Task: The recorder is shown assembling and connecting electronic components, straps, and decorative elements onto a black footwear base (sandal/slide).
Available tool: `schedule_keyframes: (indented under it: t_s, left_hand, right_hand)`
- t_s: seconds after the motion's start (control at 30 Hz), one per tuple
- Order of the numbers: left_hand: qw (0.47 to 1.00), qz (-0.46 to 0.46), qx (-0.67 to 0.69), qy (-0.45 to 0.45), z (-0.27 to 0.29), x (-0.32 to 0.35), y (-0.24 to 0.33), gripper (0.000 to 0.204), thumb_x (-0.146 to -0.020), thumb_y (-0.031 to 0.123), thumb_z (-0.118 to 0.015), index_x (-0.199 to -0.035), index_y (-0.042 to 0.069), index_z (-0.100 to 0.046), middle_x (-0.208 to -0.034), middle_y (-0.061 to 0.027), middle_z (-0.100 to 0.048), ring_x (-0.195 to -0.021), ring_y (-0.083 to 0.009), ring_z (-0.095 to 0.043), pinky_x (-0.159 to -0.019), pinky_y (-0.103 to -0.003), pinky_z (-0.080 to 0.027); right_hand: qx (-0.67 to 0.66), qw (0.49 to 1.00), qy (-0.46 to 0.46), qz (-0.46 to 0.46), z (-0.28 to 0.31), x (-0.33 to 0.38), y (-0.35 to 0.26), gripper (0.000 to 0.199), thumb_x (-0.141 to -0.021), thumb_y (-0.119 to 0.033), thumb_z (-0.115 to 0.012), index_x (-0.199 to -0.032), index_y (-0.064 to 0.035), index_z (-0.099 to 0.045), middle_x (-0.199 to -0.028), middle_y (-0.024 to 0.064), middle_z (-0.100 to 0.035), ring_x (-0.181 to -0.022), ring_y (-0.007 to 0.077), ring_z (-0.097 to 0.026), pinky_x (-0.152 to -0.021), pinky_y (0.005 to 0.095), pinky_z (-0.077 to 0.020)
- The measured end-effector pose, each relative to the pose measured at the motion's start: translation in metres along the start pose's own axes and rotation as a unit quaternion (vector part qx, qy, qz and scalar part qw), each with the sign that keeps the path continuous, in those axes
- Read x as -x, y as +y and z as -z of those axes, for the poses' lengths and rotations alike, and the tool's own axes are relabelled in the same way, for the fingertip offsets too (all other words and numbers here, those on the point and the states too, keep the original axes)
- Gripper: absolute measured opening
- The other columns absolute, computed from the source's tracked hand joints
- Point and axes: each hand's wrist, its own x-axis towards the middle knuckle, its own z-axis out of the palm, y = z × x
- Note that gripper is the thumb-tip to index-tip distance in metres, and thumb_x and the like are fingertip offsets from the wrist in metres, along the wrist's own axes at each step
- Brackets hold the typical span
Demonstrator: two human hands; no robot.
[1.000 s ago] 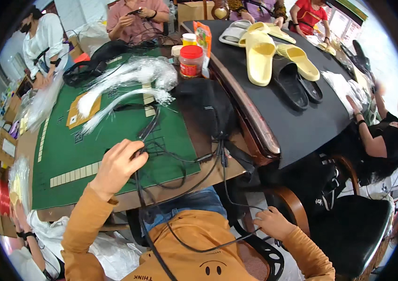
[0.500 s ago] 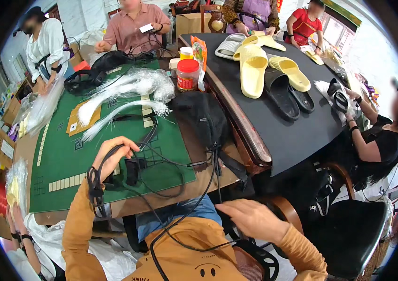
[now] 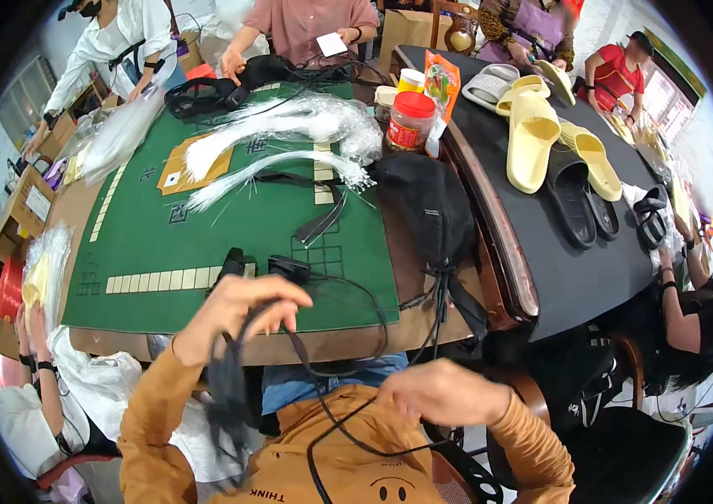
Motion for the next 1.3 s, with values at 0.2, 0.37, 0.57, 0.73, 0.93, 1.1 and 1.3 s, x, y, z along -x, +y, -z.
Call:
schedule_keyframes:
  t_s: [0.2,0.37,0.57,0.73,0.93,1.1,1.3]
  left_hand:
    - [0.990,-0.131,-0.053,0.030,-0.028,0.036,-0.021,0.030,-0.085,-0.002,-0.073,-0.114,0.007,-0.076,-0.088,-0.0074,-0.072,-0.080,-0.0226,-0.069,-0.070,-0.034,-0.054]
    - [0.988,-0.133,-0.055,0.046,-0.040,0.051,-0.036,0.038,-0.086,-0.005,-0.069,-0.121,0.009,-0.072,-0.089,-0.0077,-0.068,-0.082,-0.0255,-0.066,-0.073,-0.037,-0.054]
    - [0.993,-0.087,-0.012,0.078,-0.039,0.069,-0.049,0.043,-0.086,-0.009,-0.068,-0.125,0.008,-0.072,-0.094,-0.0082,-0.069,-0.084,-0.0234,-0.066,-0.075,-0.035,-0.055]
    - [0.984,-0.070,-0.006,0.163,-0.022,0.077,-0.048,0.029,-0.088,-0.007,-0.068,-0.114,0.003,-0.073,-0.104,-0.0102,-0.071,-0.093,-0.0234,-0.067,-0.083,-0.033,-0.055]
    - [0.933,-0.113,-0.055,0.339,0.023,0.075,-0.037,0.025,-0.089,-0.015,-0.056,-0.104,0.002,-0.069,-0.120,-0.0114,-0.067,-0.099,-0.0219,-0.064,-0.087,-0.031,-0.051]
    - [0.892,-0.132,-0.099,0.421,0.072,0.073,-0.050,0.014,-0.103,0.001,-0.053,-0.112,0.002,-0.063,-0.131,-0.0112,-0.060,-0.115,-0.0173,-0.058,-0.099,-0.031,-0.046]
    - [0.906,-0.108,-0.115,0.394,0.096,0.069,-0.082,0.019,-0.096,-0.004,-0.059,-0.113,0.000,-0.067,-0.130,-0.0136,-0.065,-0.112,-0.0214,-0.063,-0.097,-0.033,-0.049]
  right_hand:
    - [0.034,0.982,0.181,0.050,0.052,-0.078,-0.012,0.020,-0.098,0.002,-0.051,-0.109,0.0036,-0.068,-0.092,0.0131,-0.069,-0.078,0.0158,-0.068,-0.071,0.0308,-0.0558]
    - [0.266,0.948,0.162,0.069,0.032,-0.179,0.049,0.026,-0.093,-0.019,-0.065,-0.113,-0.0021,-0.066,-0.112,0.0165,-0.067,-0.103,0.0381,-0.067,-0.089,0.0488,-0.0543]
    - [0.289,0.944,0.159,0.015,0.006,-0.211,0.074,0.041,-0.086,-0.022,-0.077,-0.117,0.0007,-0.064,-0.106,0.0191,-0.067,-0.101,0.0394,-0.066,-0.087,0.0469,-0.0532]
    - [0.093,0.976,0.191,-0.046,0.027,-0.200,0.037,0.043,-0.089,-0.015,-0.076,-0.122,0.0027,-0.057,-0.111,0.0178,-0.070,-0.095,0.0319,-0.069,-0.082,0.0402,-0.0543]
    - [-0.334,0.918,0.192,0.094,0.074,-0.187,0.001,0.031,-0.101,-0.011,-0.062,-0.129,-0.0019,-0.053,-0.119,0.0134,-0.071,-0.088,0.0132,-0.060,-0.082,0.0294,-0.0515]
    - [-0.469,0.848,0.182,0.165,0.100,-0.166,-0.019,0.028,-0.104,-0.008,-0.054,-0.131,-0.0021,-0.054,-0.124,0.0157,-0.070,-0.087,0.0139,-0.059,-0.082,0.0279,-0.0504]
    - [-0.500,0.801,0.245,0.220,0.123,-0.143,-0.019,0.013,-0.102,-0.008,-0.059,-0.114,-0.0035,-0.062,-0.123,0.0179,-0.071,-0.092,0.0177,-0.065,-0.081,0.0305,-0.0541]
